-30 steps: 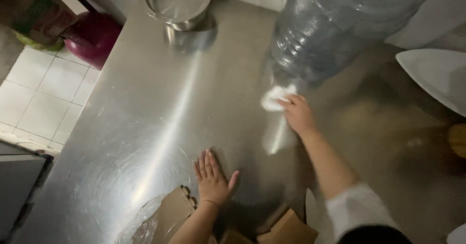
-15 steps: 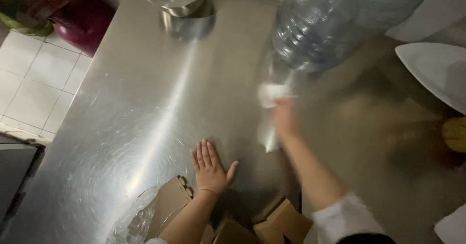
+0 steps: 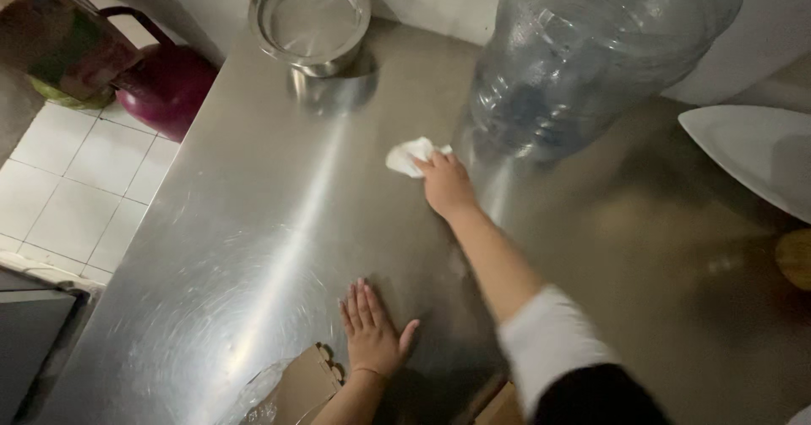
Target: The person assembles flat cardboard pieces into small containers by folding and interlocking tabs. They handle multiple pieces, fold them into shape, and place finished units on a stainless steel table. The person also briefly wipes the table surface with a tissue.
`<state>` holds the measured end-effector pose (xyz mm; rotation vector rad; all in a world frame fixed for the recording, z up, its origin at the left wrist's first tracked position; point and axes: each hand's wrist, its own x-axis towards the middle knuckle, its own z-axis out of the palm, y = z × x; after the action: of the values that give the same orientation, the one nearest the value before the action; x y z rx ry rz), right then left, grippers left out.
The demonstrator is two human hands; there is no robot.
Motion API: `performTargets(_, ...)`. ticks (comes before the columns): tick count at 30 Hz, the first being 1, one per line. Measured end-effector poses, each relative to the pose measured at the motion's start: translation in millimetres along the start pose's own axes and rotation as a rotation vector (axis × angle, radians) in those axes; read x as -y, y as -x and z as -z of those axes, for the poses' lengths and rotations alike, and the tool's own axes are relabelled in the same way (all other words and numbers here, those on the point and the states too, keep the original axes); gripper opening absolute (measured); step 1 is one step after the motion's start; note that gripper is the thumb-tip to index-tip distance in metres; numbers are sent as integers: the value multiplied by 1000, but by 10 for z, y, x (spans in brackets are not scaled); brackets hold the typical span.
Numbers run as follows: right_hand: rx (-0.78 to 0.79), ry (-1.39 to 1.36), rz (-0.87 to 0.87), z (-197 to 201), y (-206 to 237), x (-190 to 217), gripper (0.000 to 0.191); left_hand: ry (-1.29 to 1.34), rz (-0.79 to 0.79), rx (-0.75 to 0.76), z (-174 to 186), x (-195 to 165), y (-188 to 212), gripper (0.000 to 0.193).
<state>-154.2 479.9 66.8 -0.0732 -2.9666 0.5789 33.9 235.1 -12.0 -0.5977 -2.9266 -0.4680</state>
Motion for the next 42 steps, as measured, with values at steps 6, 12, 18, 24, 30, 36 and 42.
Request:
performTargets(6, -87, 21, -210, 303, 1188, -991, 42, 22, -12, 3, -27, -19, -7, 111)
performTargets(12, -131, 80, -454, 1175, 1551, -1667, 27, 25, -3, 6, -13, -59, 4, 111)
performTargets(18, -760, 204, 272, 2945, 465, -1685, 9, 67, -2, -11, 15, -95, 0, 111)
performTargets(24, 346, 397, -483, 3350, -866, -1428, 41, 62, 4, 33, 14, -88, -4, 112)
performTargets(30, 674, 327, -756, 3123, -942, -1516, 46, 41, -19, 52, -5, -54, 2, 111)
performTargets(36, 661, 316, -791, 3081, -983, -1520, 51, 55, -16, 43, -18, -69, 14, 112)
performTargets(42, 681, 282, -811, 3041, -1026, -1481, 56, 44, -14, 69, 10, -67, 7, 111)
